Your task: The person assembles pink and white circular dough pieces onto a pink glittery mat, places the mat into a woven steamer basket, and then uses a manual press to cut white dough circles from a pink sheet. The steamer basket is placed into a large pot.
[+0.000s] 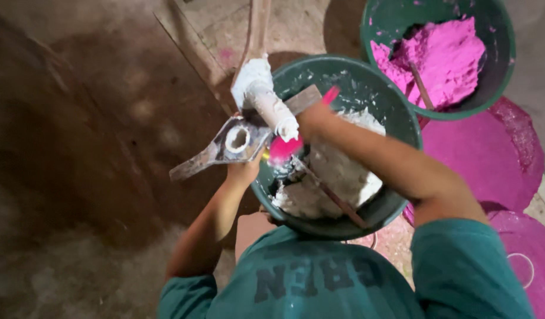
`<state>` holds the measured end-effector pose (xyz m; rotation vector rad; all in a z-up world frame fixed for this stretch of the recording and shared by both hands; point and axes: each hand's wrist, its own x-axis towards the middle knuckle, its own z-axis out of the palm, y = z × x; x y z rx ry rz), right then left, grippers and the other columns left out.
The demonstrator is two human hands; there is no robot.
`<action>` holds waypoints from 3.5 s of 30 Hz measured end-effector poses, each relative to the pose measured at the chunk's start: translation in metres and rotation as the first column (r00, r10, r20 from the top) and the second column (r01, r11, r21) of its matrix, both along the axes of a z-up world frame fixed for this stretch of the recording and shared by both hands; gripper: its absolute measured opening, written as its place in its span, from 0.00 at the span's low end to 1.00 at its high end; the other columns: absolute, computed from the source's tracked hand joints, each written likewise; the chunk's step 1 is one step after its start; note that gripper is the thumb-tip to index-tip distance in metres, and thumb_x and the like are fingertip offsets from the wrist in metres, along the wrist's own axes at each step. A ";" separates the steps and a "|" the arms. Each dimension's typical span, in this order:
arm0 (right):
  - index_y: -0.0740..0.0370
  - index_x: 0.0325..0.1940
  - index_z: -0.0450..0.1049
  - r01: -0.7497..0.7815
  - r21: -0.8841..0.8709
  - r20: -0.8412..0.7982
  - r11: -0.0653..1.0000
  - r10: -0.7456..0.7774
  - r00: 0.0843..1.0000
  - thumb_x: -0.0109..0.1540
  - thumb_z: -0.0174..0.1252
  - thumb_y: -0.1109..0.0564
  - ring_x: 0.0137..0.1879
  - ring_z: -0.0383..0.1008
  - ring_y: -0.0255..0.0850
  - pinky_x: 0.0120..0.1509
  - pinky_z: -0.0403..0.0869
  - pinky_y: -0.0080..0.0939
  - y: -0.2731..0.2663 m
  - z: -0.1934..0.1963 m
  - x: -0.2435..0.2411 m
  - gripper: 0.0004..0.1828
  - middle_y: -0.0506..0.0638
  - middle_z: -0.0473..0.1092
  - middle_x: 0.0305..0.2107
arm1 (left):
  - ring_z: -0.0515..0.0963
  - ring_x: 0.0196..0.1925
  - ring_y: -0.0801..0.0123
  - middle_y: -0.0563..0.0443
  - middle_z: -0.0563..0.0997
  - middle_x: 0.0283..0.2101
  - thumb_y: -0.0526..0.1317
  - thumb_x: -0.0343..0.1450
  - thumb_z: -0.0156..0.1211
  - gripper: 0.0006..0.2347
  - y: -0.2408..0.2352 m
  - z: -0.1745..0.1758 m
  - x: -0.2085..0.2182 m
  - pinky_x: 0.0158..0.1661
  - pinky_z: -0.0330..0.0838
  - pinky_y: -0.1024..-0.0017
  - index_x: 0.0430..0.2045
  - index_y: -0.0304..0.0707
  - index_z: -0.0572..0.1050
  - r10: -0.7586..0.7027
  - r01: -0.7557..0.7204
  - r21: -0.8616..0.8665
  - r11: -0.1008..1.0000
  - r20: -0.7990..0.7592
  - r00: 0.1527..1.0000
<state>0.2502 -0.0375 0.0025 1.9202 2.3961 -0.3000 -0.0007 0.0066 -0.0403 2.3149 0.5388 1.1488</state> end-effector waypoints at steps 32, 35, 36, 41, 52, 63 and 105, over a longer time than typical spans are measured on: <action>0.48 0.29 0.83 -0.310 -0.141 0.073 0.940 0.322 0.944 0.51 0.58 0.49 0.56 0.62 0.50 0.63 0.59 0.58 -0.060 0.068 -0.059 0.09 0.49 0.72 0.37 | 0.81 0.50 0.53 0.43 0.82 0.45 0.33 0.75 0.59 0.05 0.009 -0.016 -0.004 0.52 0.73 0.59 0.40 0.33 0.79 -0.027 0.026 -0.238 0.971 0.000 1.000; 0.48 0.30 0.82 -0.199 0.176 0.117 0.964 0.181 0.977 0.53 0.57 0.49 0.53 0.64 0.49 0.61 0.58 0.58 -0.062 0.069 -0.061 0.09 0.49 0.72 0.34 | 0.82 0.44 0.58 0.46 0.82 0.40 0.33 0.75 0.57 0.04 0.011 -0.013 -0.002 0.48 0.74 0.62 0.36 0.33 0.78 -0.028 0.096 -0.429 0.898 0.163 0.986; 0.48 0.30 0.82 -0.200 0.211 0.107 0.957 0.181 0.978 0.53 0.57 0.49 0.52 0.64 0.49 0.61 0.58 0.58 -0.069 0.067 -0.069 0.09 0.50 0.72 0.34 | 0.81 0.44 0.59 0.46 0.82 0.40 0.32 0.75 0.57 0.03 0.007 -0.015 -0.004 0.47 0.74 0.62 0.36 0.33 0.78 -0.034 0.115 -0.458 0.881 0.182 0.983; 0.47 0.31 0.82 -0.313 -0.225 0.068 0.923 0.335 0.940 0.56 0.55 0.49 0.46 0.67 0.49 0.58 0.58 0.59 -0.083 0.084 -0.076 0.09 0.51 0.72 0.30 | 0.80 0.46 0.56 0.44 0.82 0.42 0.32 0.74 0.58 0.03 0.013 -0.012 -0.001 0.49 0.72 0.60 0.37 0.32 0.79 -0.016 0.044 -0.278 0.960 0.103 0.995; 0.45 0.34 0.81 -0.188 -0.203 -0.020 0.961 0.188 0.982 0.63 0.52 0.49 0.33 0.72 0.48 0.53 0.57 0.60 -0.058 -0.023 -0.061 0.11 0.53 0.73 0.21 | 0.83 0.46 0.58 0.46 0.84 0.41 0.38 0.73 0.59 0.07 0.013 -0.032 0.009 0.49 0.73 0.63 0.37 0.35 0.81 0.039 -0.011 -0.532 0.847 0.042 0.998; 0.51 0.28 0.80 -0.443 0.168 0.223 0.881 0.404 0.887 0.54 0.58 0.53 0.49 0.70 0.53 0.59 0.66 0.60 -0.048 -0.022 -0.089 0.06 0.51 0.76 0.32 | 0.80 0.45 0.61 0.47 0.82 0.40 0.36 0.71 0.58 0.07 0.014 -0.018 0.010 0.48 0.73 0.64 0.37 0.32 0.79 0.017 0.101 -0.587 0.803 0.192 0.981; 0.55 0.43 0.82 0.507 -0.265 0.606 0.820 -0.267 0.749 0.63 0.54 0.53 0.53 0.79 0.50 0.59 0.73 0.56 -0.145 0.204 -0.011 0.12 0.54 0.78 0.44 | 0.80 0.46 0.55 0.44 0.81 0.41 0.29 0.74 0.54 0.04 0.017 -0.010 -0.005 0.50 0.73 0.60 0.36 0.30 0.78 -0.071 0.077 -0.130 0.989 0.053 0.996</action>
